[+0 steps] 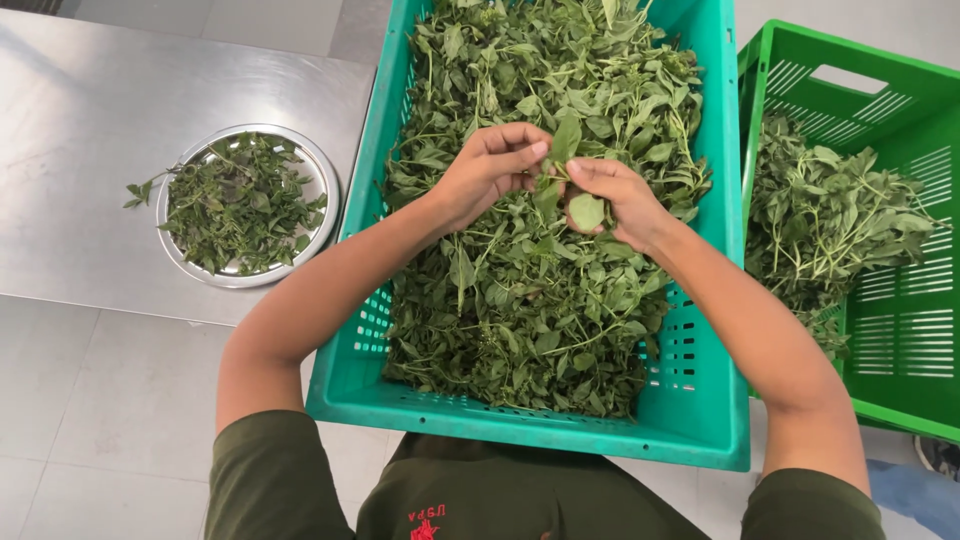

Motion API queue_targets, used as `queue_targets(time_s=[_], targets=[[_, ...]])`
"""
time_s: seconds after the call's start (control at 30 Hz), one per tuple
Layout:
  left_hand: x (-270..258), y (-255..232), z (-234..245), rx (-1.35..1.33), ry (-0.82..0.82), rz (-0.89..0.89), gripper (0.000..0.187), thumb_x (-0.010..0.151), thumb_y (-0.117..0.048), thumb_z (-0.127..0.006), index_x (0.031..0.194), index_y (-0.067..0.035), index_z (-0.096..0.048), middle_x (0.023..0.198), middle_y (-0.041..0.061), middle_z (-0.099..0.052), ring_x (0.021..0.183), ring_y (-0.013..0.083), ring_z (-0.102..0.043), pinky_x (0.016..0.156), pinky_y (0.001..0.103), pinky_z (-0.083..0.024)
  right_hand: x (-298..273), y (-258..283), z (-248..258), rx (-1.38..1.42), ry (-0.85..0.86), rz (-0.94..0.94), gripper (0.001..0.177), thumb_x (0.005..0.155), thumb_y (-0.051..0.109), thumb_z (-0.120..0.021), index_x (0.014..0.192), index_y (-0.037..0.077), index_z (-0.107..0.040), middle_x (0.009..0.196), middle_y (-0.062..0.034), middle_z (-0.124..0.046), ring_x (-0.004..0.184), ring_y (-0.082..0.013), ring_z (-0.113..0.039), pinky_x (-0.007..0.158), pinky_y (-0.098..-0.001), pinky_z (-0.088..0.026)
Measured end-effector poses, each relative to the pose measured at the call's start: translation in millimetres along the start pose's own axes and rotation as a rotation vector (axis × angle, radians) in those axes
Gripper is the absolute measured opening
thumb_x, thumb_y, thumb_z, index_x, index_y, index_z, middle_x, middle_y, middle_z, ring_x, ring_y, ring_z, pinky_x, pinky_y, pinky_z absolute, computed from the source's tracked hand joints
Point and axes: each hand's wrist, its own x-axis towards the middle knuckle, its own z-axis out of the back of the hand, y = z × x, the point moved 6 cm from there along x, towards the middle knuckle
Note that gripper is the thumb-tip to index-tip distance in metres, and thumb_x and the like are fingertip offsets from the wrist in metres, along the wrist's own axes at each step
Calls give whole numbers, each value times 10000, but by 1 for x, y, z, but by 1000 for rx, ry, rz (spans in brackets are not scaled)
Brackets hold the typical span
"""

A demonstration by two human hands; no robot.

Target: Sorting through leafy green vegetables in a crate and separating specific leaves onto a plate or into another crate.

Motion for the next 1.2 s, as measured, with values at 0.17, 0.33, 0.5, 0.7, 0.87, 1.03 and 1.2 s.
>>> queue_targets(time_s=[0.17, 0.33, 0.5, 0.7, 0.87, 1.03, 1.2], targets=[[-2, -5, -5, 175, 22, -6, 191, 1000, -181, -703, 1147, -69, -655, 974, -20, -685, 817, 69, -629, 747, 253, -539, 6, -11, 17, -66, -80, 36, 284, 1092, 312, -542, 1103, 52, -656, 865, 5, -628, 669, -83, -540, 571, -238, -425], [2, 1, 7, 341, 13, -120, 144, 1016, -107, -719, 1125, -29, -668, 978, 8, -707, 842, 83, -650, 776, 258, -550, 3, -4, 11, -122, -39, 78, 321, 1114, 339, -509, 1049, 40, -607, 825, -32, -639, 700, -135, -626, 646, -272, -506], [5, 2, 15, 505, -110, -130, 142, 975, -70, -705, 1103, -14, -683, 945, 6, -726, 829, 66, -683, 762, 233, -588, 8, -6, 11, -83, 49, 40, 341, 1125, 327, -498, 1071, 7, -605, 817, -151, -703, 718, -227, -704, 703, -345, -565], [-6, -13, 5, 769, -173, -231, 125, 922, -27, -714, 1040, 3, -684, 878, 4, -687, 744, 35, -626, 662, 207, -533, 2, 13, -5, -155, 47, 29, 247, 1065, 252, -510, 1083, 33, -622, 906, -135, -757, 850, -252, -781, 844, -387, -621], [-3, -26, 17, 1006, -276, -280, 79, 930, -41, -673, 975, -20, -733, 805, 17, -661, 650, 50, -569, 583, 225, -464, -74, 108, 29, -1319, -502, 699, 193, 993, 12, -570, 1077, -5, -743, 965, -143, -746, 828, -253, -710, 738, -342, -571], [1, -23, 12, 995, -264, -234, 106, 954, -105, -677, 1019, -42, -732, 784, 2, -711, 654, 48, -616, 600, 221, -511, -165, 152, 143, -1869, -1278, 625, 156, 1097, 138, -689, 1068, -3, -748, 937, -135, -721, 852, -292, -687, 759, -400, -501], [7, -14, 5, 1156, -166, -251, 132, 912, -123, -697, 1001, -28, -719, 774, 62, -718, 629, 133, -665, 619, 282, -548, -134, 168, 133, -2044, -1239, -57, 463, 921, 385, -877, 954, -54, -733, 882, -224, -699, 792, -386, -686, 728, -505, -536]])
